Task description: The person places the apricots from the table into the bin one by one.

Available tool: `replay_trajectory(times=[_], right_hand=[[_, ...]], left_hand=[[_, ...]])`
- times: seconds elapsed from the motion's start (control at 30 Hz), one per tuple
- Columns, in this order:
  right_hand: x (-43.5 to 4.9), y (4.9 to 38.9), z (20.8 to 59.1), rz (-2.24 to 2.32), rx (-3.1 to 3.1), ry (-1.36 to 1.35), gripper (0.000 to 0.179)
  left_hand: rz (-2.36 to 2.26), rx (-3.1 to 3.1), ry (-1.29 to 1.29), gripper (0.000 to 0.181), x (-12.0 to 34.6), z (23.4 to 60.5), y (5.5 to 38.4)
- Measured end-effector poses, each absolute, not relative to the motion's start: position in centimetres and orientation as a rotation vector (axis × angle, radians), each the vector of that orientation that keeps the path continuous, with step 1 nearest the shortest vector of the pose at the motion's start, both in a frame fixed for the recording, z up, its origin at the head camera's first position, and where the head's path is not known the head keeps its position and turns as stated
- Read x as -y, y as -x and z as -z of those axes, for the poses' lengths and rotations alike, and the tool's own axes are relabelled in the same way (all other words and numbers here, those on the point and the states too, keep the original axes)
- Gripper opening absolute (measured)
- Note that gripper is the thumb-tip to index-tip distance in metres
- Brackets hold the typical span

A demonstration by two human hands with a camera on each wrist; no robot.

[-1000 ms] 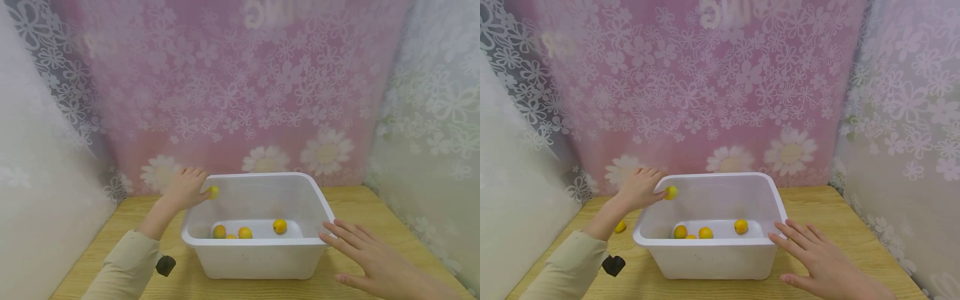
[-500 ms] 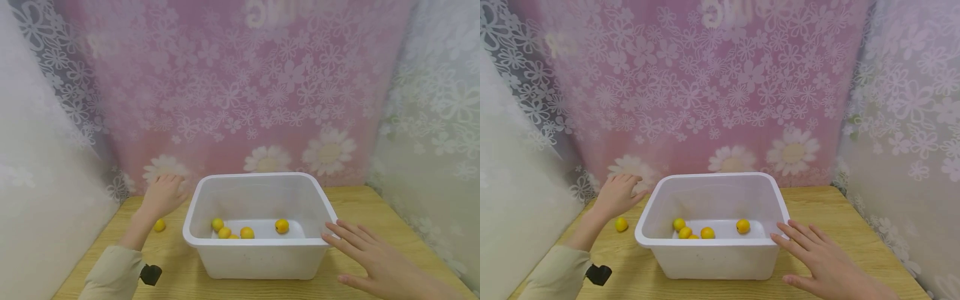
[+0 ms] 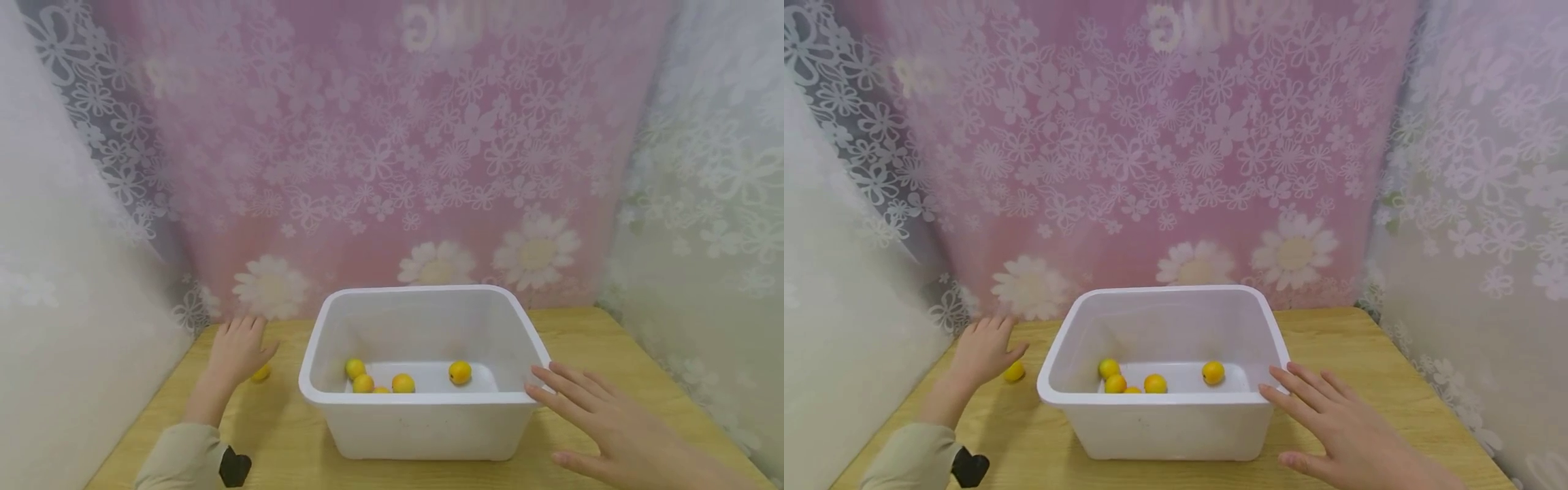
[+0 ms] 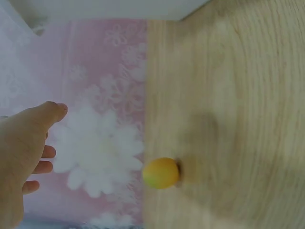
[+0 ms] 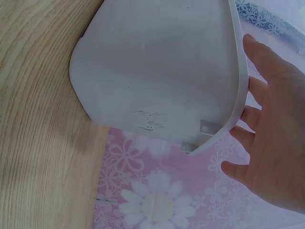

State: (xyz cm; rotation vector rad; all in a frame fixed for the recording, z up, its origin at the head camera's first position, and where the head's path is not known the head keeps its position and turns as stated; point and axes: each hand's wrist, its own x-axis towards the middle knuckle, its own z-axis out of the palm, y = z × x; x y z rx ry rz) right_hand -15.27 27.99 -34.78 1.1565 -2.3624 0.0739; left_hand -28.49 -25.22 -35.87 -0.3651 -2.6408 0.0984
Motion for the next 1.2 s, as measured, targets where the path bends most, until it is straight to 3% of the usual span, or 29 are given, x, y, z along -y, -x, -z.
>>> replay_trajectory(times=[0.43,1.2], right_hand=[[-28.2,15.0,34.8,-0.091,2.364,-1.145,0.077],[-27.6,14.9,34.3,-0.023,2.379,-1.127,0.076]], left_hand=[[0.032,2.834,0.191,0.064,27.3,39.6,30.0],[0.089,3.032,0.089,0.062,28.8,43.0,29.7]])
